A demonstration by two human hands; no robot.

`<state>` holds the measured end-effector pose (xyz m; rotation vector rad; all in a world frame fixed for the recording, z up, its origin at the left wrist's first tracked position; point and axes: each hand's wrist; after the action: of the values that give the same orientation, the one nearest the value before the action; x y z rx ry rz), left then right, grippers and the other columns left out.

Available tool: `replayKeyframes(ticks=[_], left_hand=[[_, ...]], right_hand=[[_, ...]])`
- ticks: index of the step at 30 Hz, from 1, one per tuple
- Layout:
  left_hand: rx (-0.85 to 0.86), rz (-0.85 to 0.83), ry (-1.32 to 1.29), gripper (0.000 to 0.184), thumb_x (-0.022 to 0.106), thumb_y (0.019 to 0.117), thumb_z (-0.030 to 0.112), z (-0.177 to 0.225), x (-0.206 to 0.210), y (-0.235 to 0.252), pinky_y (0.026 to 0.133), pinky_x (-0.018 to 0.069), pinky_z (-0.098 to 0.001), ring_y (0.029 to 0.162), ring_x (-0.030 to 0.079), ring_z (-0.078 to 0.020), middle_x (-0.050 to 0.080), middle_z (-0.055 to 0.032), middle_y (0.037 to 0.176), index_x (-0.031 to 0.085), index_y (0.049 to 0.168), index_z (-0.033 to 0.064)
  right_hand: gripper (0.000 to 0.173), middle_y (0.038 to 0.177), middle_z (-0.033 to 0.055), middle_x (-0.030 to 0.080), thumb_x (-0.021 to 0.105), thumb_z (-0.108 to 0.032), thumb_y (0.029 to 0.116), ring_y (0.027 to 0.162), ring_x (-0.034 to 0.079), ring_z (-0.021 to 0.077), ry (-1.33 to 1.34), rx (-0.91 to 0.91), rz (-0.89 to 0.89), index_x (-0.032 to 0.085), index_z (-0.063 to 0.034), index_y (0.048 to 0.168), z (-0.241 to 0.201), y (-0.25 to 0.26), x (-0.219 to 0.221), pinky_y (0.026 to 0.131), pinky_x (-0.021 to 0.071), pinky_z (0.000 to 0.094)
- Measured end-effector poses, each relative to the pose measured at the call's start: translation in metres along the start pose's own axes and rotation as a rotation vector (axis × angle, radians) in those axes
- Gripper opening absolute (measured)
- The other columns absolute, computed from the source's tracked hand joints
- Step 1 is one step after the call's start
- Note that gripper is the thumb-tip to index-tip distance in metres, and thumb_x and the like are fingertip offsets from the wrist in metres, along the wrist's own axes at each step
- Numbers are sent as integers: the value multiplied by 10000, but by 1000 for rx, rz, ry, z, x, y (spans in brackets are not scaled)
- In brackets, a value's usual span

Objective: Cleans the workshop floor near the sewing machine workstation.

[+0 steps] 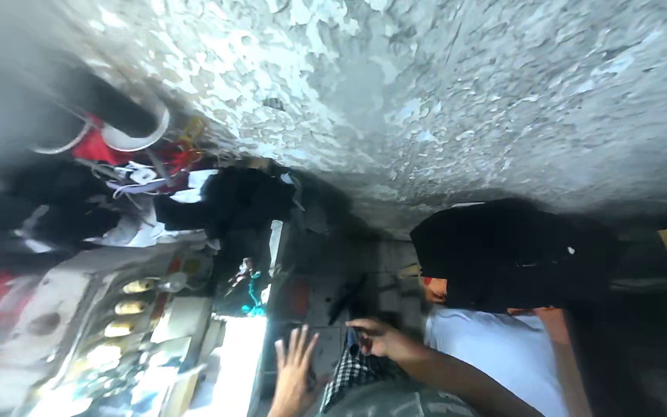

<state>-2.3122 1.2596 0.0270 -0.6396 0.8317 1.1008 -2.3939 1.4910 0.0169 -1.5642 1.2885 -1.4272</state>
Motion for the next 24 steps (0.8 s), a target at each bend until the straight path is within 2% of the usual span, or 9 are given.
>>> replayKeyframes(ticks=[3,5,7,8,10,11,14,18,24], left_hand=[[-45,-176,-464,906,840,796,325,18,21,61,1232,215,-613,1438,451,-402,501,-265,1509,437,1488,-100],[-116,-265,-488,596,780,885,267,17,18,98,1224,298,-548,1347,563,-356,645,-203,1369,613,1370,-36],[-203,-367,-373,381,685,976,254,6,-2,122,1202,349,-521,1301,601,-344,694,-169,1296,698,1278,22],[-211,-378,-302,366,667,992,269,-1,-13,127,1201,335,-537,1297,600,-366,697,-176,1288,709,1264,28],[-82,-273,-156,369,675,979,316,-29,-24,123,1232,228,-609,1273,619,-394,728,-171,1230,753,1184,20],[29,-200,-70,394,658,973,380,-47,-25,117,1209,224,-670,1263,630,-402,748,-147,1194,780,1127,39],[191,-138,58,469,569,984,511,-76,-33,102,1138,259,-748,1287,605,-420,749,-92,1208,799,1074,112],[238,-35,102,490,563,960,546,-86,-29,94,1052,394,-720,1221,638,-456,761,-120,1158,813,1003,128],[174,-45,100,498,550,984,560,-93,-35,106,1114,252,-761,1309,565,-464,740,-149,1184,787,1080,132]], right_hand=[[216,719,-23,517,396,-210,1118,556,493,55,29,-40,-75,558,-67,1108,-10,-6,20,525,446,205],[232,753,-22,546,379,-219,1121,574,502,56,-82,-82,-108,563,-79,1147,-21,-1,19,540,452,217],[327,875,21,649,354,-278,1126,615,552,88,-308,-113,-109,552,-100,1316,-29,12,8,558,459,252],[385,989,61,691,349,-286,1130,699,602,123,-487,-165,-81,526,-94,1413,-31,22,-3,624,490,289],[452,1299,195,663,390,-285,1128,1101,674,304,-955,-236,61,490,-62,1507,-35,42,-37,970,525,465],[455,1371,261,614,419,-266,1115,1251,612,402,-1186,-233,144,497,-34,1499,-35,46,-58,1073,461,560],[361,1403,348,546,471,-76,1054,1355,475,528,-1548,-57,241,585,100,1347,-26,49,-111,1127,342,678],[360,1461,356,491,394,16,1057,1435,383,515,-1727,11,176,550,160,1349,-22,76,-166,1223,166,654],[393,1520,332,441,374,-24,1083,1492,320,458,-1694,136,140,480,171,1406,-37,118,-191,1246,108,596]])
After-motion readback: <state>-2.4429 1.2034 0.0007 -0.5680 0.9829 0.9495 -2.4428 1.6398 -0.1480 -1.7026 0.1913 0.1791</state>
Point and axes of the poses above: each hand's wrist, its own y-axis towards the middle knuckle, its own x-axis out of the palm, z = x × y
